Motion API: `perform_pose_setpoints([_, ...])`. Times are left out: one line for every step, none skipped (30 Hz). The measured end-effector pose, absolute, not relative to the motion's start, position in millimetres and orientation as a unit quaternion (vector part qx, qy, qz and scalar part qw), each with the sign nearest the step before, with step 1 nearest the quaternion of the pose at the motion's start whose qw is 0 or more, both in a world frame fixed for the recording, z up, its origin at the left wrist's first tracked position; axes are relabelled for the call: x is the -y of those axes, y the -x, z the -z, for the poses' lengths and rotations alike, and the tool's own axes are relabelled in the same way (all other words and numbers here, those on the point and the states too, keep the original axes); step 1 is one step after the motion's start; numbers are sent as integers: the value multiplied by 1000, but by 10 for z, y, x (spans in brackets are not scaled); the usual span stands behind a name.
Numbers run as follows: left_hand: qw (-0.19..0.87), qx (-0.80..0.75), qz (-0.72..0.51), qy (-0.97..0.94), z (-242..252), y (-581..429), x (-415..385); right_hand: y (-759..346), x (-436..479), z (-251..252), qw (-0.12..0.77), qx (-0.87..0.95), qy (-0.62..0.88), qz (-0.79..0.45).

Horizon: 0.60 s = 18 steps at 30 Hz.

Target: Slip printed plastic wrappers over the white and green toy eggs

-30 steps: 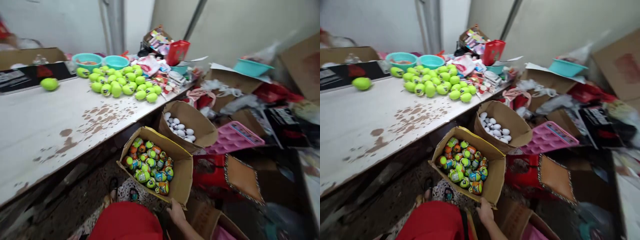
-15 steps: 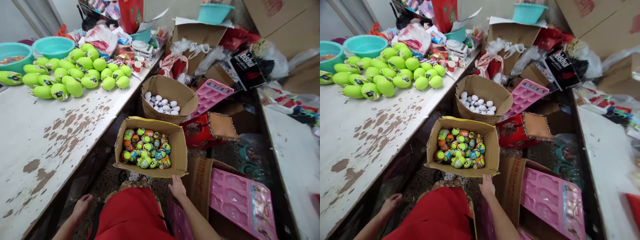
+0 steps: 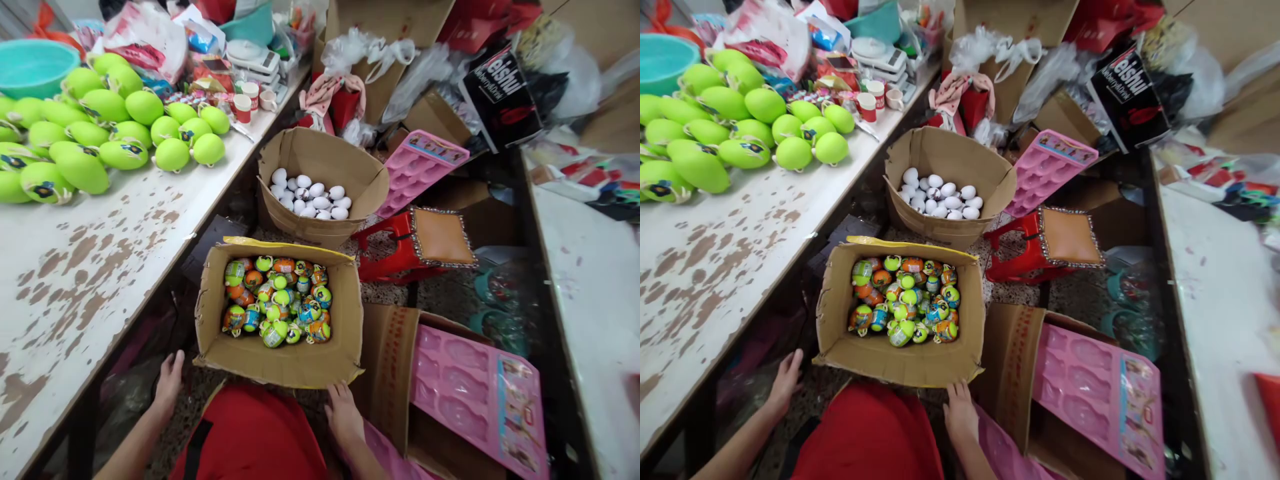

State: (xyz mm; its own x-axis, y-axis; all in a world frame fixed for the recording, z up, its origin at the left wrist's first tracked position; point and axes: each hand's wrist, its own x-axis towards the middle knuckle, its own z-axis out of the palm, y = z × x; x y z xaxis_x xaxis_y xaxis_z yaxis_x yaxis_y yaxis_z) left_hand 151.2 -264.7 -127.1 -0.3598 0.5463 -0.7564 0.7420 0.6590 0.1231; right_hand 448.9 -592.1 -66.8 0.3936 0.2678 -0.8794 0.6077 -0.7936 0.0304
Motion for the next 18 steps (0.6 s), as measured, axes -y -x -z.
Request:
perform_pose_setpoints([434, -807, 116, -383, 1350, -1587, 2601, -4480, 5952, 658, 177, -266, -811, 490])
perform_pose_setpoints([469, -792, 120, -372, 1424, -1652, 2562, -4473, 5976, 647, 178, -264, -807, 498])
perform_pose_setpoints([497, -774, 131, -369, 1491, -1707, 2534, -4468, 5994, 636, 179, -263, -802, 505])
perform_pose_setpoints([514, -755, 147, -379, 1548, -1751, 2518, -4461, 6011, 626, 180, -262, -798, 512])
perform_pose_setpoints([523, -738, 164, -393, 1593, -1785, 2512, -4452, 6029, 619, 180, -261, -795, 517])
perform_pose_setpoints([524, -726, 179, -408, 1627, -1810, 2515, -4437, 6053, 615, 182, -261, -793, 520])
perform_pose_setpoints([516, -721, 190, -421, 1649, -1824, 2525, -4417, 6084, 615, 184, -262, -791, 522])
perform_pose_setpoints([500, -725, 199, -430, 1662, -1831, 2539, -4390, 6123, 618, 189, -262, -788, 525])
perform_pose_setpoints([481, -732, 208, -435, 1668, -1830, 2557, -4359, 6168, 625, 193, -262, -783, 530])
perform_pose_setpoints([459, -740, 220, -440, 1668, -1822, 2576, -4328, 6213, 635, 195, -263, -775, 540])
perform_pose_setpoints([437, -748, 233, -442, 1666, -1810, 2599, -4303, 6252, 646, 195, -264, -766, 552])
perform_pose_setpoints([414, -754, 247, -447, 1662, -1796, 2625, -4294, 6275, 661, 193, -265, -758, 563])
perform_pose_setpoints([391, -756, 261, -456, 1659, -1783, 2654, -4311, 6274, 682, 193, -263, -755, 569])
perform_pose_setpoints([369, -753, 276, -469, 1657, -1772, 2687, -4365, 6240, 714, 194, -258, -756, 570])
perform_pose_setpoints([349, -747, 292, -485, 1658, -1768, 2721, -4465, 6167, 765, 189, -249, -761, 568])
perform_pose_setpoints([329, -739, 309, -501, 1662, -1771, 2753, -4616, 6053, 845, 173, -236, -774, 561])
perform_pose_setpoints([310, -730, 325, -516, 1670, -1783, 2782, -4817, 5900, 961, 145, -219, -794, 549])
perform_pose_setpoints([291, -723, 337, -528, 1683, -1799, 2805, -5063, 5714, 1121, 91, -200, -815, 536])
